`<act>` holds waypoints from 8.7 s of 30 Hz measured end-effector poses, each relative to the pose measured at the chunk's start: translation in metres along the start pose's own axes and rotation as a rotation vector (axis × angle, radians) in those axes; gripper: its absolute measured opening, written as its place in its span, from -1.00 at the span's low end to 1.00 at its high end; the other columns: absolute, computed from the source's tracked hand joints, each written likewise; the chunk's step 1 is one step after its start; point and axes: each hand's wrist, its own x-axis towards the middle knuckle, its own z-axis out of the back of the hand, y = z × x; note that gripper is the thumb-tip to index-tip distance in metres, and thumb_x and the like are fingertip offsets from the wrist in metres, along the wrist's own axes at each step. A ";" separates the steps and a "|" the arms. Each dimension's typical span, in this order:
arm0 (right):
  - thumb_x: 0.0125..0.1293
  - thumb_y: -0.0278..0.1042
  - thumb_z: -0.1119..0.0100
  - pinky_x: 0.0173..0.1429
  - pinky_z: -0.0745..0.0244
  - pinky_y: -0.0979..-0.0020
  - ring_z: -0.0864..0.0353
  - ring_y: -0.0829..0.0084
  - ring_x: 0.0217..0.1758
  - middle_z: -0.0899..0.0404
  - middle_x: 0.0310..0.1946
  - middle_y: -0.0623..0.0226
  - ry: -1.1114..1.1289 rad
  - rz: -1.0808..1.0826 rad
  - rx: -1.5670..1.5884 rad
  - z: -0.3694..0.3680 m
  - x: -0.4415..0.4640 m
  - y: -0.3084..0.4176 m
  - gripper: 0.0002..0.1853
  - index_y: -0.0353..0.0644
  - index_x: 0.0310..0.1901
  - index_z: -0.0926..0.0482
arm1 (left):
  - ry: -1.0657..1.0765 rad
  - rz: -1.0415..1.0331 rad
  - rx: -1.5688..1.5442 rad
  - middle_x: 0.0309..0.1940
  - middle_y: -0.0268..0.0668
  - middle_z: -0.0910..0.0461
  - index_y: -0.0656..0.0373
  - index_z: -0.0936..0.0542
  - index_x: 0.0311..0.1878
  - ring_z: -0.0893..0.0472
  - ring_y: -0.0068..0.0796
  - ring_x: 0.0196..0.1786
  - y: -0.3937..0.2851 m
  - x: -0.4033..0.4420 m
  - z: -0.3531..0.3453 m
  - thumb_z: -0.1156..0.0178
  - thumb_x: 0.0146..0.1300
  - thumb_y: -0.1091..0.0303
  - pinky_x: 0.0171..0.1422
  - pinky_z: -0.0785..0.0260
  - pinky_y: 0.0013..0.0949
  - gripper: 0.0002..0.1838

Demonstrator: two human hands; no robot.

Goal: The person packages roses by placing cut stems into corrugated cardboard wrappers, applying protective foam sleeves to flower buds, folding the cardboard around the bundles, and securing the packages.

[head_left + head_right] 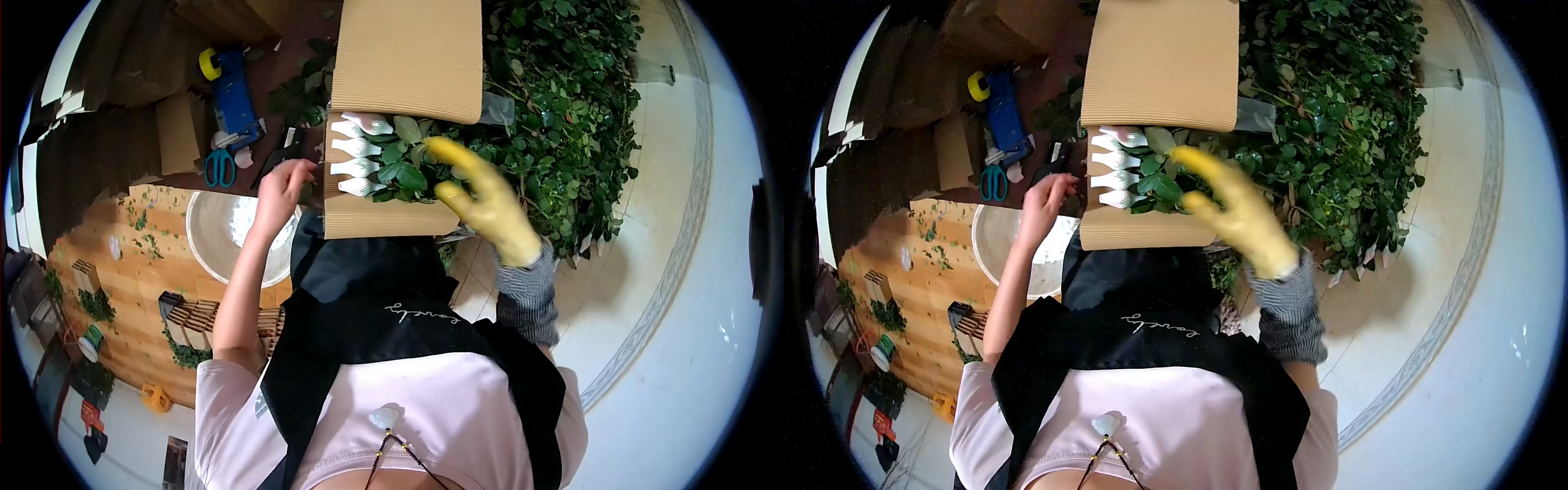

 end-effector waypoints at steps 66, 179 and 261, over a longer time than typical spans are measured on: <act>0.30 -0.22 -0.31 0.03 -0.61 0.12 -0.71 0.05 -0.08 -0.72 -0.14 0.05 -0.123 -0.100 -0.476 -0.048 0.075 -0.015 -0.62 -0.16 0.11 -0.62 | 0.151 0.084 -0.128 -0.25 -0.17 -0.69 0.32 -0.52 -0.13 -0.70 -0.43 -0.16 -0.030 0.066 -0.043 -0.22 0.38 0.31 -0.09 -0.53 -0.32 -0.77; 0.38 -0.21 -0.11 0.00 -0.66 0.21 -0.76 0.27 0.04 -0.76 -0.04 0.27 0.268 -0.168 -0.856 -0.083 0.116 -0.035 -0.74 0.00 -0.01 -0.71 | -0.070 -0.102 0.309 0.21 0.01 -0.44 0.18 -0.67 -0.03 -0.36 0.03 0.28 -0.006 0.033 -0.068 -0.53 0.06 0.12 0.35 -0.32 -0.06 -0.53; 0.28 -0.06 -0.28 -0.14 -0.59 0.12 -0.71 0.15 -0.27 -0.69 -0.43 0.21 0.526 0.117 -0.919 -0.088 0.084 -0.028 -0.65 -0.13 -0.05 -0.62 | -0.087 0.166 -0.454 -0.26 -0.20 -0.74 0.31 -0.60 0.00 -0.74 -0.43 -0.20 0.020 -0.005 -0.050 -0.05 0.54 0.31 -0.09 -0.56 -0.39 -0.75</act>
